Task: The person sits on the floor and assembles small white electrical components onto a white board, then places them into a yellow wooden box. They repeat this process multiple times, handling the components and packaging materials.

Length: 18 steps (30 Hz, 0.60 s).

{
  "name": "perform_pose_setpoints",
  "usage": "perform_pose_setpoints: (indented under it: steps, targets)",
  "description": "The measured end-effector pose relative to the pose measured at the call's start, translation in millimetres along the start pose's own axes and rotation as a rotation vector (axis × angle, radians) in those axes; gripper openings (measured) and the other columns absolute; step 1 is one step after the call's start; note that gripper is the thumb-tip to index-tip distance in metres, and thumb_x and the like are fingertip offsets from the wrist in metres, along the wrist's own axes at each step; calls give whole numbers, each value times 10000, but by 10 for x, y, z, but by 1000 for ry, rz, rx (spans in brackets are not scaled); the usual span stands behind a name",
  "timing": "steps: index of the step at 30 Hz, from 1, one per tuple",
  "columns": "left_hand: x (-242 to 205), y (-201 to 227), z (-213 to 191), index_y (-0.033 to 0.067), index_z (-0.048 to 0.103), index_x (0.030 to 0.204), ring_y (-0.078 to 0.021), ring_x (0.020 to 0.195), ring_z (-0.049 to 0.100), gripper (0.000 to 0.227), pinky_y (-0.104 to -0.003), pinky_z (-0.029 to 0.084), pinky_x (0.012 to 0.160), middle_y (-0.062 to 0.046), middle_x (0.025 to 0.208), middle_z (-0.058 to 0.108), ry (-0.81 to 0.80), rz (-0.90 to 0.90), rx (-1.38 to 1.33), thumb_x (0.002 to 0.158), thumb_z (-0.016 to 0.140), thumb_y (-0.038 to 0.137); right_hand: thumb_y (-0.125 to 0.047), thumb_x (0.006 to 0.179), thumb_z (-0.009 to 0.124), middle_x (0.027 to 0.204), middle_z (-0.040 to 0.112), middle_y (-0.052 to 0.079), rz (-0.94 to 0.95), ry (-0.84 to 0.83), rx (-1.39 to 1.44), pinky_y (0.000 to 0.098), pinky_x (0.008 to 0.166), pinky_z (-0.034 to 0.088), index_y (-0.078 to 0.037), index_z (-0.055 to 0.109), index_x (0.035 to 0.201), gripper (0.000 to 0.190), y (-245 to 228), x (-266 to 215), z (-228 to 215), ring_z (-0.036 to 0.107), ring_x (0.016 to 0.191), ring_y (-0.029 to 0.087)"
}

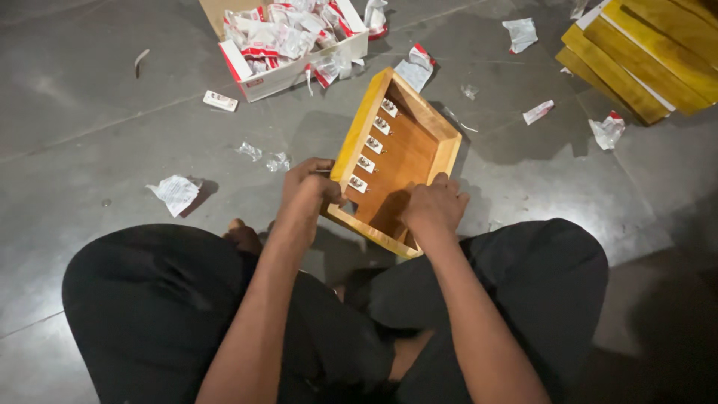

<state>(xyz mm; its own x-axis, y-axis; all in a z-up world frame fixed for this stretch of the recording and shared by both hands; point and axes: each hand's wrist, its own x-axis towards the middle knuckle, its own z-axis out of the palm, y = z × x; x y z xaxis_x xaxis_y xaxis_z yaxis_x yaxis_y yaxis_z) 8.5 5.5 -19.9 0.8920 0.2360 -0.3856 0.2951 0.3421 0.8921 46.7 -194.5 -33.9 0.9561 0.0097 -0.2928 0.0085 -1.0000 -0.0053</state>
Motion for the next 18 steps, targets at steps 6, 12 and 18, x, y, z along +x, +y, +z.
perform_pose_setpoints:
  steps: [6,12,18]
  targets:
    - [0,-13,19,-83,674,1112,-253,571,643,549,-339,481,541,-174,723,677,56,-15,57,571,602,-20,-442,739,862,1290,583,71,-15,8,29,502,992,404,-287,725,1208,512,29,-52,10,508,1260,303]
    - [-3,-10,9,-82,682,1113,-237,573,648,533,-321,458,527,-166,734,685,40,-15,66,594,596,0,-426,737,874,1296,579,94,-48,-31,60,505,1026,399,-259,741,1191,502,43,-38,-67,500,1271,318]
    - [9,5,6,-99,666,1101,-248,568,653,548,-330,507,550,-166,726,672,43,-26,48,561,611,-25,-262,729,838,1223,611,104,-136,78,191,507,1012,412,-244,744,1166,447,50,-31,-5,517,1237,337]
